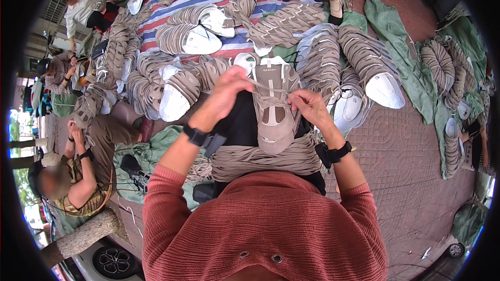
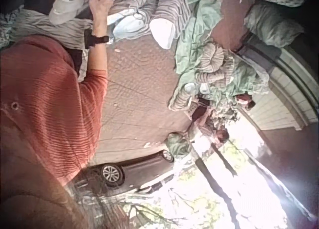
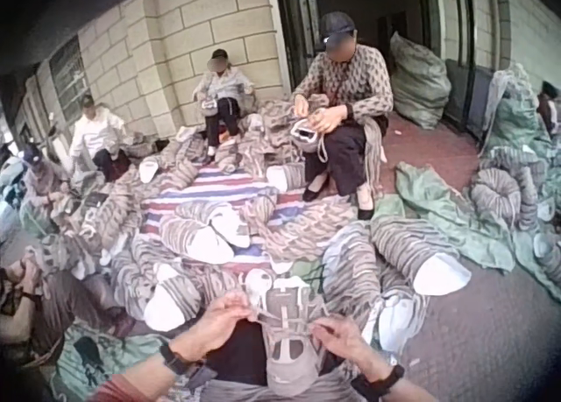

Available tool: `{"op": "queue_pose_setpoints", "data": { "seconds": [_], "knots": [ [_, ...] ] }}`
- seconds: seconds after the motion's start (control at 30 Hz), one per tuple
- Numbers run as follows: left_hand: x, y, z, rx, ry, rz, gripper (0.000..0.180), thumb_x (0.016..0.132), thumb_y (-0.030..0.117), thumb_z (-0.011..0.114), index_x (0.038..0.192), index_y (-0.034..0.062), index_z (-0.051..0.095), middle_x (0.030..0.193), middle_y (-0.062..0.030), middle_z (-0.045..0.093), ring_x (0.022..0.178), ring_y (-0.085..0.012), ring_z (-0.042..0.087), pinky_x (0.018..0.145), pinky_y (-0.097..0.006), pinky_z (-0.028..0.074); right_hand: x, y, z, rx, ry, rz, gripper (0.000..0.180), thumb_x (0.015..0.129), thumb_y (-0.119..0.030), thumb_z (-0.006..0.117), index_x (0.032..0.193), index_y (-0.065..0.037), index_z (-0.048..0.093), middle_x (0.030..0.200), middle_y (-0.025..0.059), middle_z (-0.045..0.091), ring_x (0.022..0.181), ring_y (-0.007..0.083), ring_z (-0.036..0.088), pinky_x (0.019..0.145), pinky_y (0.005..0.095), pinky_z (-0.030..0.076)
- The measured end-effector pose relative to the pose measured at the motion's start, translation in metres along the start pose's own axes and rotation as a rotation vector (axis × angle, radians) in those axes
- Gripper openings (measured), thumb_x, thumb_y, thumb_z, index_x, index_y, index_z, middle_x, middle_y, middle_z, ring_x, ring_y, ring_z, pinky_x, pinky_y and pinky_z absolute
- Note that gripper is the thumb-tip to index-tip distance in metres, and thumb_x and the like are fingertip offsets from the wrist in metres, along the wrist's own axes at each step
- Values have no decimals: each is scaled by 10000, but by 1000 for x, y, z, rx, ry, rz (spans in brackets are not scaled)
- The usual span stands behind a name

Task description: Manually lacing shoelaces into shoe uppers.

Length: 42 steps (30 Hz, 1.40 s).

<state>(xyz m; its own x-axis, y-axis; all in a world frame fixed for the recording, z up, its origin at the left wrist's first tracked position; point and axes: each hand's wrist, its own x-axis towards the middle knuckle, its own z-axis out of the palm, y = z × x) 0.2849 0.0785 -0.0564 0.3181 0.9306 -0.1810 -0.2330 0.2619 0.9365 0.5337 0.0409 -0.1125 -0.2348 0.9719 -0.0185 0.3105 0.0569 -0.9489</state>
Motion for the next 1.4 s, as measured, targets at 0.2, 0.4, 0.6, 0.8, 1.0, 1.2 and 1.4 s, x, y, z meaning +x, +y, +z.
{"op": "queue_pose_setpoints", "data": {
  "seconds": [0.2,0.4,0.6,0.8,1.0,1.2,1.4],
  "knots": [
    [-42,23,-122,46,600,75,80,805,35,529,827,111,544,762,-14,566,709,-135,557,679,-274,455,1,-3,2,30,-4,-61,160,825,-119,558,745,8,613,640,37,568,573,91,529,537,233,394],
    [-45,25,-141,508,846,338,70,834,33,498,857,62,559,766,-18,547,693,-119,510,655,-255,428,6,1,14,79,36,-40,156,803,-115,556,739,21,599,639,60,556,563,107,531,534,248,404],
    [3,-5,-8,1219,44,614,55,730,48,588,785,56,585,725,-103,524,720,-286,535,654,-388,412,8,-1,18,-94,137,-132,117,746,-160,567,722,-60,622,617,127,571,569,258,580,530,344,450],
    [32,-40,39,1457,-209,585,86,692,58,588,763,51,540,785,-113,509,813,-303,519,700,-403,357,12,27,31,204,88,-225,222,797,-255,554,804,-37,595,604,74,531,555,131,494,536,303,434],
    [26,-34,35,1399,-304,483,240,638,-20,628,851,47,539,821,-111,497,839,-293,512,743,-391,334,19,4,15,175,-101,164,179,784,-265,559,705,-128,643,628,-9,602,613,96,563,704,374,413],
    [27,-16,41,1396,-73,398,1059,565,-19,743,1411,28,109,1106,-161,431,879,-295,506,804,-409,357,22,-4,-3,-346,-156,99,236,780,-389,605,707,-171,658,629,-28,613,714,152,590,861,507,297],
    [30,-15,22,1286,23,529,688,569,18,740,1187,60,440,1003,-125,482,806,-271,496,771,-389,366,25,-4,-3,-287,-146,38,210,748,-333,653,782,-127,630,690,-9,620,694,150,592,831,471,361]
  ]
}}
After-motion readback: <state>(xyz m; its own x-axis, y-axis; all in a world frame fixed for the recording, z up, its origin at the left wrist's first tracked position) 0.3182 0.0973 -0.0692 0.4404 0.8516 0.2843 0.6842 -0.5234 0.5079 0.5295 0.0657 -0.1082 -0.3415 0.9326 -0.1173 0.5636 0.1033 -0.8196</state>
